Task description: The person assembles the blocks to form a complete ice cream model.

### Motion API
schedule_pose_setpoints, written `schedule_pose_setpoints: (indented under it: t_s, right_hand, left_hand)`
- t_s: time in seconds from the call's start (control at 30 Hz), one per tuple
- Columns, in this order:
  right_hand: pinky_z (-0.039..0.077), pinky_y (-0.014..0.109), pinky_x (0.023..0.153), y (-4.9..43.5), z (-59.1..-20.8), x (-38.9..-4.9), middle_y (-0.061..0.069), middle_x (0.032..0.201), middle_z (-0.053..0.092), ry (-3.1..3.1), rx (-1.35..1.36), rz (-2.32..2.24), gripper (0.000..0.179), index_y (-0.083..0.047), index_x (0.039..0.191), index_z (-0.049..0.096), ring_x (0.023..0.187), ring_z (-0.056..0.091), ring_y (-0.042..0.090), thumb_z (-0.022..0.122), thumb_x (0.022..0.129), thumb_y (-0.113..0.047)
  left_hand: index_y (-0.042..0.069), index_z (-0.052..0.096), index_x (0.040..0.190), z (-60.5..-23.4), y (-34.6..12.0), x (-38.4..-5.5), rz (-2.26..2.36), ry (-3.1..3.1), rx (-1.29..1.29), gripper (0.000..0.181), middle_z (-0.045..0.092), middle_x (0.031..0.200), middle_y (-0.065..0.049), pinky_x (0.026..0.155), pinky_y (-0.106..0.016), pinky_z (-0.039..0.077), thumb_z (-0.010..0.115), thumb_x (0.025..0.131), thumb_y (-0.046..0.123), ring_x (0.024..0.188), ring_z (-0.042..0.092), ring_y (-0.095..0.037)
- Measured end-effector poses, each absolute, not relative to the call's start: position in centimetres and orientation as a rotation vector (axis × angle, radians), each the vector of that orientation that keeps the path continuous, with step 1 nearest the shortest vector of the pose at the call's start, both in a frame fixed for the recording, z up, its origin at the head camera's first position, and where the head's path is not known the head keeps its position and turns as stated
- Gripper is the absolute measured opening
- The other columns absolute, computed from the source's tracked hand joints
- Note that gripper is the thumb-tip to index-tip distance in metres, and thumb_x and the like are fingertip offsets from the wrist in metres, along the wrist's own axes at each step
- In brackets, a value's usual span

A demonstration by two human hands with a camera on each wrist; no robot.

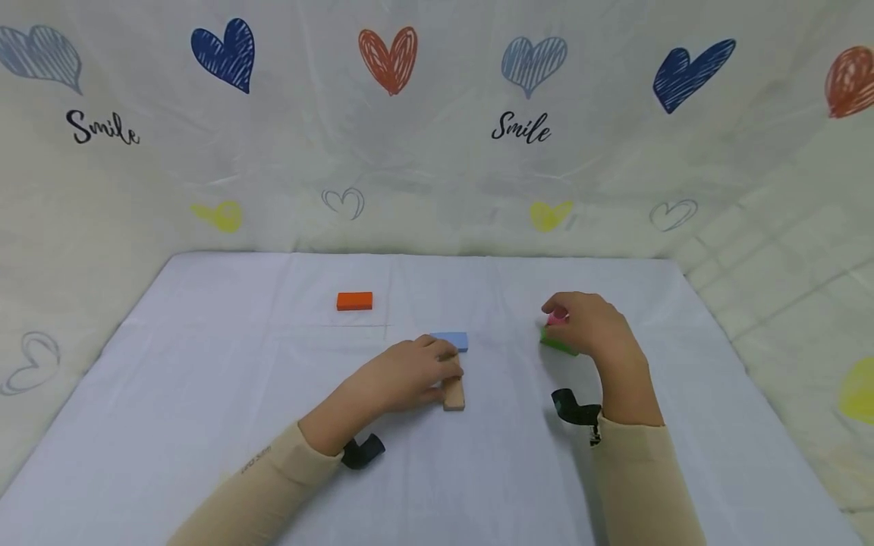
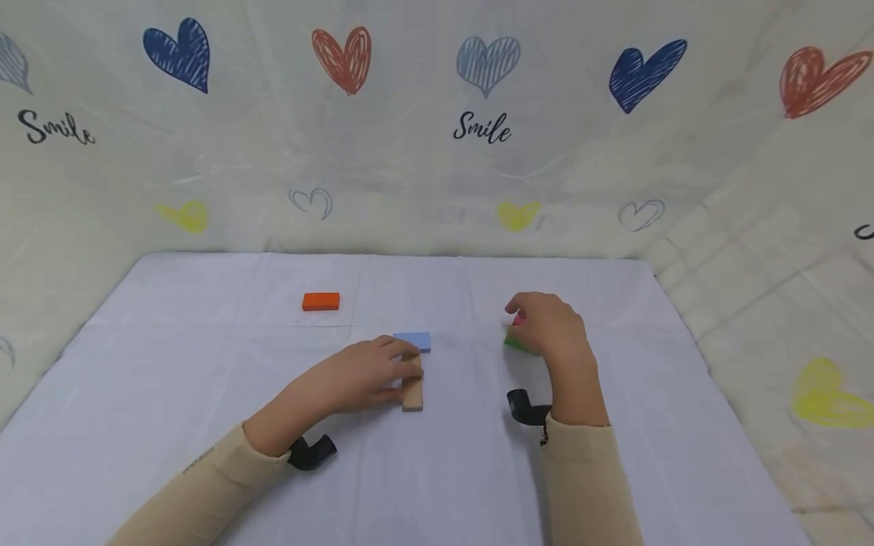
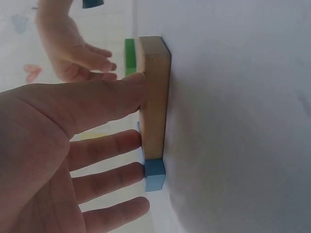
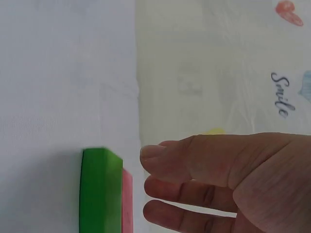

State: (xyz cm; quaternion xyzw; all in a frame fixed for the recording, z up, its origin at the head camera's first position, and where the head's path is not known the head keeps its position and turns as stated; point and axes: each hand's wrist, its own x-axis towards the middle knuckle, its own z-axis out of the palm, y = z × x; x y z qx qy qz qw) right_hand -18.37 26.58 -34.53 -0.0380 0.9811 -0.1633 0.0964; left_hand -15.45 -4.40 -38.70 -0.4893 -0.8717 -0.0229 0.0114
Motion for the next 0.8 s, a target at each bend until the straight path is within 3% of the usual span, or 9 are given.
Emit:
schedule_pose_setpoints:
  t_s: [0.63, 0.8]
  right_hand:
    - [0.048, 0.044, 0.075, 29.0, -35.9, -19.0, 0.017, 0.115, 0.065, 2.783, -0.006, -0.496, 0.031, -0.011, 0.112, 0.067, 0.098, 0.058, 0.032, 0.075, 0.083, -0.019]
    - [0.047, 0.043, 0.073, 28.6, -36.2, -19.3, 0.015, 0.111, 0.065, 2.791, -0.017, -0.474, 0.028, -0.011, 0.108, 0.066, 0.096, 0.057, 0.031, 0.076, 0.082, -0.017]
  left_hand:
    - [0.022, 0.068, 0.116, -39.0, -4.5, -15.5, -0.140, -2.681, -1.496, 0.027, 0.062, 0.127, -0.005, 0.083, -0.032, 0.054, 0.071, 0.093, 0.035, 0.109, 0.061, -0.023]
    - [0.024, 0.067, 0.119, -39.1, -4.4, -15.4, -0.143, -2.738, -1.468, 0.035, 0.061, 0.129, -0.002, 0.086, -0.034, 0.053, 0.070, 0.091, 0.046, 0.114, 0.059, -0.022]
